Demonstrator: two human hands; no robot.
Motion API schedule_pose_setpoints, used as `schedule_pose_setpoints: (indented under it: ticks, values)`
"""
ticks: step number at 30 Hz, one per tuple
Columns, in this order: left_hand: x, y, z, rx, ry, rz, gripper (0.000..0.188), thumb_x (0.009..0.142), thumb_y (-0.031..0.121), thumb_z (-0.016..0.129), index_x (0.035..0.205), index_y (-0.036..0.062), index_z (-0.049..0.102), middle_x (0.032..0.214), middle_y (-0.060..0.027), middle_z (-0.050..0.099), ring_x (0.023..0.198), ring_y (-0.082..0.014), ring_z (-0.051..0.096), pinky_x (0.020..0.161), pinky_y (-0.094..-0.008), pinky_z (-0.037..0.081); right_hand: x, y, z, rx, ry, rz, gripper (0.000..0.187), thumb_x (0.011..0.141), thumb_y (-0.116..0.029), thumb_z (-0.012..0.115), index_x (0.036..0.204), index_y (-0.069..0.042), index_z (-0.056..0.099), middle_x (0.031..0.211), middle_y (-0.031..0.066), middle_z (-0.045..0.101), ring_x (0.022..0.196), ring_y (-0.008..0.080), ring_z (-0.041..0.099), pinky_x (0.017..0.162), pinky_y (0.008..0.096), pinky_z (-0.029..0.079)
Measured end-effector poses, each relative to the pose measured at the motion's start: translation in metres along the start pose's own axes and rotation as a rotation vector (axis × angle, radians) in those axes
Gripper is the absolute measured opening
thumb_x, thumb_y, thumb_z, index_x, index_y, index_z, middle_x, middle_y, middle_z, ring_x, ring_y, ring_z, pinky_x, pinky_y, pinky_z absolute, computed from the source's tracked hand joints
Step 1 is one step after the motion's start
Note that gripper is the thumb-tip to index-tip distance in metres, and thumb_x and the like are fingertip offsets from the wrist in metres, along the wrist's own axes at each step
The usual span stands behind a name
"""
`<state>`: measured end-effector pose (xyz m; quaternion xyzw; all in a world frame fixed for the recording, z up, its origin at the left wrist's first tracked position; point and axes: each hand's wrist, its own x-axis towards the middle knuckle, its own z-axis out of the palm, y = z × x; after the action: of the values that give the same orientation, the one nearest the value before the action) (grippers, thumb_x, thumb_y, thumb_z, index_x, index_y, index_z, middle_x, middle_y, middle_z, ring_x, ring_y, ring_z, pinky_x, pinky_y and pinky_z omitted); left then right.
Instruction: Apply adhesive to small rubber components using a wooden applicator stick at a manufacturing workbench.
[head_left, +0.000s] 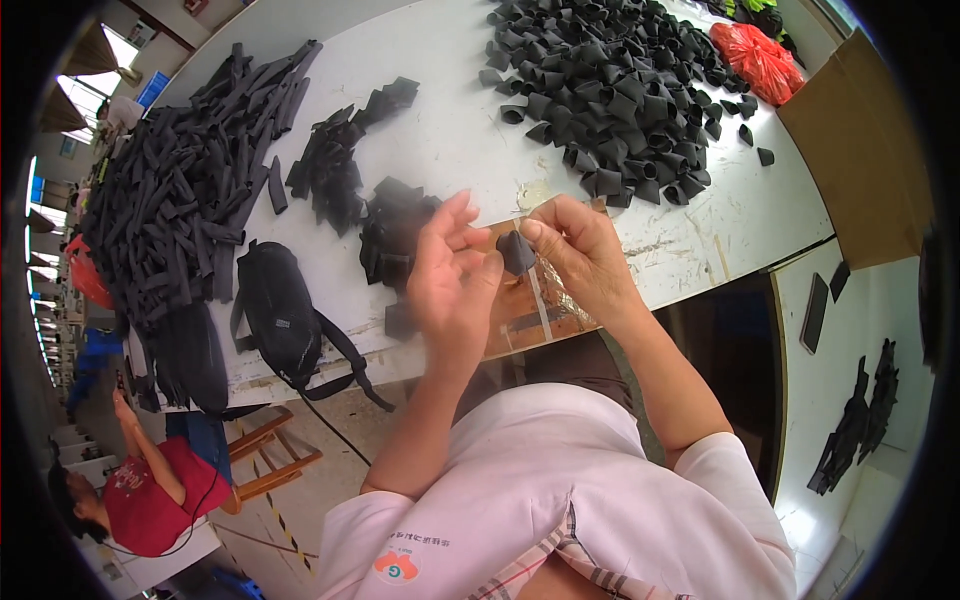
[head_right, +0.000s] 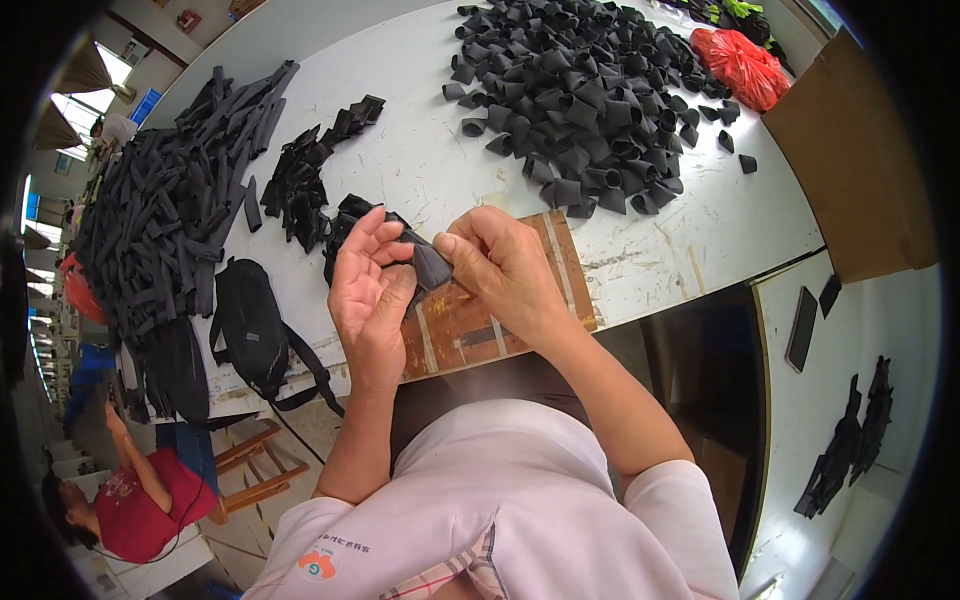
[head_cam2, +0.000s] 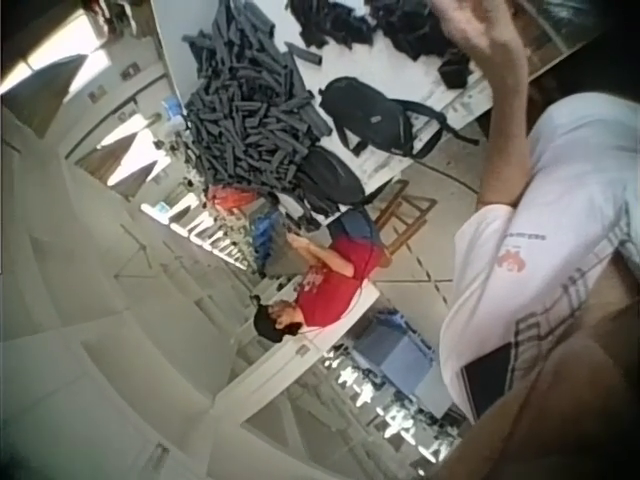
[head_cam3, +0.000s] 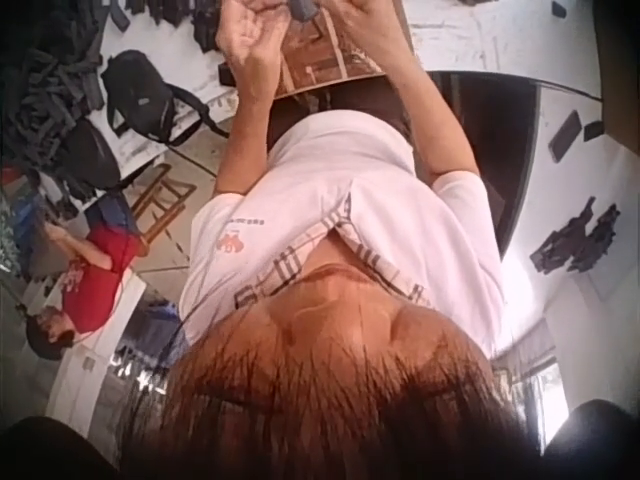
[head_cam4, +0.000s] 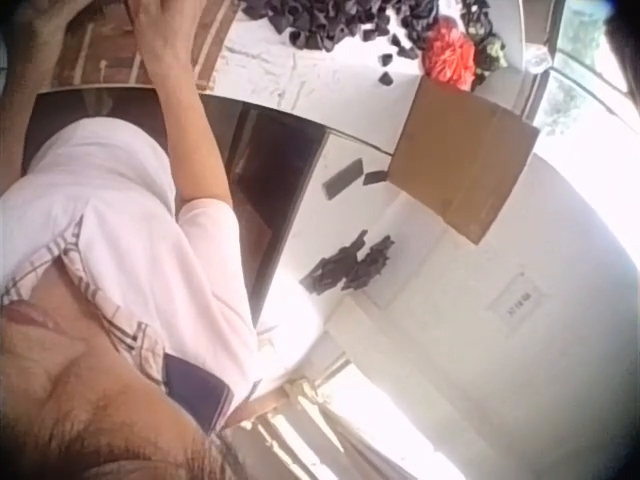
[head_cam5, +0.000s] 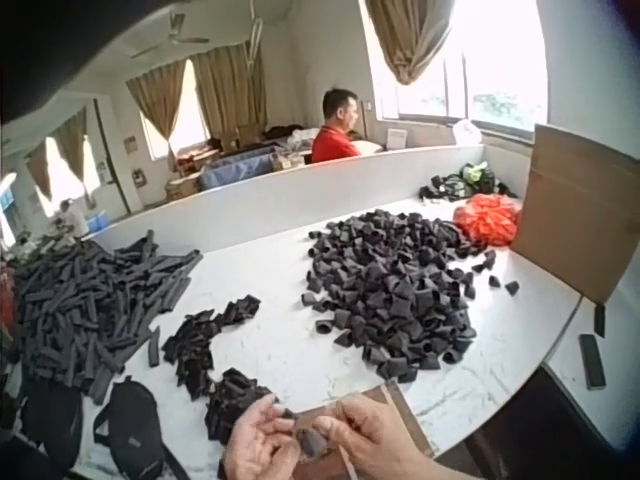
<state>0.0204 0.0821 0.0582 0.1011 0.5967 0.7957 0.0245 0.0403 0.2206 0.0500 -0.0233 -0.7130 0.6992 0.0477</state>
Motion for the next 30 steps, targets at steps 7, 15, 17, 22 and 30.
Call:
schedule_pose_setpoints:
  ticks: [7, 15, 17, 22, 30]
  values:
    - [0.006, 0.008, 0.003, 0.091, -0.072, 0.233, 0.008, 0.082, 0.002, 0.056, 0.089, -0.003, 0.057, 0.084, -0.0046, 0.058, 0.074, -0.0076, 0.051, 0.069, -0.0211, 0.041, -0.017, -0.024, 0.012, -0.399, 0.161, -0.463, 0.033, 0.072, -0.026, 0.068, 0.092, -0.002, 0.056, 0.08, 0.0087, 0.052, 0.065, 0.0195, 0.053, 0.055, 0.0282, 0.046]
    - [-0.003, 0.007, -0.001, -0.368, 0.146, -0.023, 0.01, 0.087, 0.009, 0.052, 0.089, 0.0005, 0.055, 0.086, -0.0054, 0.056, 0.071, -0.0095, 0.051, 0.068, -0.0224, 0.043, -0.01, -0.02, 0.015, -0.624, 0.259, -0.688, 0.017, 0.065, -0.003, 0.066, 0.079, -0.003, 0.057, 0.069, 0.0065, 0.051, 0.061, 0.0218, 0.05, 0.047, 0.0313, 0.04]
    - [-0.007, 0.002, -0.003, -0.265, 0.181, -0.023, 0.008, 0.083, 0.007, 0.057, 0.089, 0.0016, 0.056, 0.082, -0.0025, 0.056, 0.071, -0.0079, 0.05, 0.069, -0.0203, 0.04, -0.011, -0.01, 0.014, -0.595, 0.237, -0.676, 0.016, 0.065, -0.002, 0.066, 0.078, -0.003, 0.057, 0.069, 0.0063, 0.051, 0.06, 0.0219, 0.05, 0.047, 0.0313, 0.04]
    - [-0.011, -0.003, -0.008, -0.26, 0.126, -0.019, 0.009, 0.086, 0.008, 0.053, 0.089, 0.0003, 0.055, 0.085, -0.0052, 0.056, 0.071, -0.0087, 0.051, 0.067, -0.0208, 0.043, -0.015, -0.007, 0.018, -0.619, 0.247, -0.676, 0.017, 0.063, -0.001, 0.066, 0.077, -0.003, 0.056, 0.068, 0.0063, 0.05, 0.061, 0.0226, 0.048, 0.047, 0.0309, 0.04]
    - [-0.009, -0.024, -0.025, -0.031, 0.147, -0.054, 0.01, 0.087, 0.01, 0.051, 0.09, 0.0009, 0.054, 0.079, -0.0026, 0.056, 0.065, -0.0054, 0.049, 0.058, -0.0172, 0.039, 0.038, -0.036, -0.039, 0.274, 0.215, -0.079, 0.022, 0.084, -0.021, 0.057, 0.075, -0.002, 0.06, 0.061, -0.001, 0.055, 0.055, 0.0027, 0.048, 0.047, 0.017, 0.037]
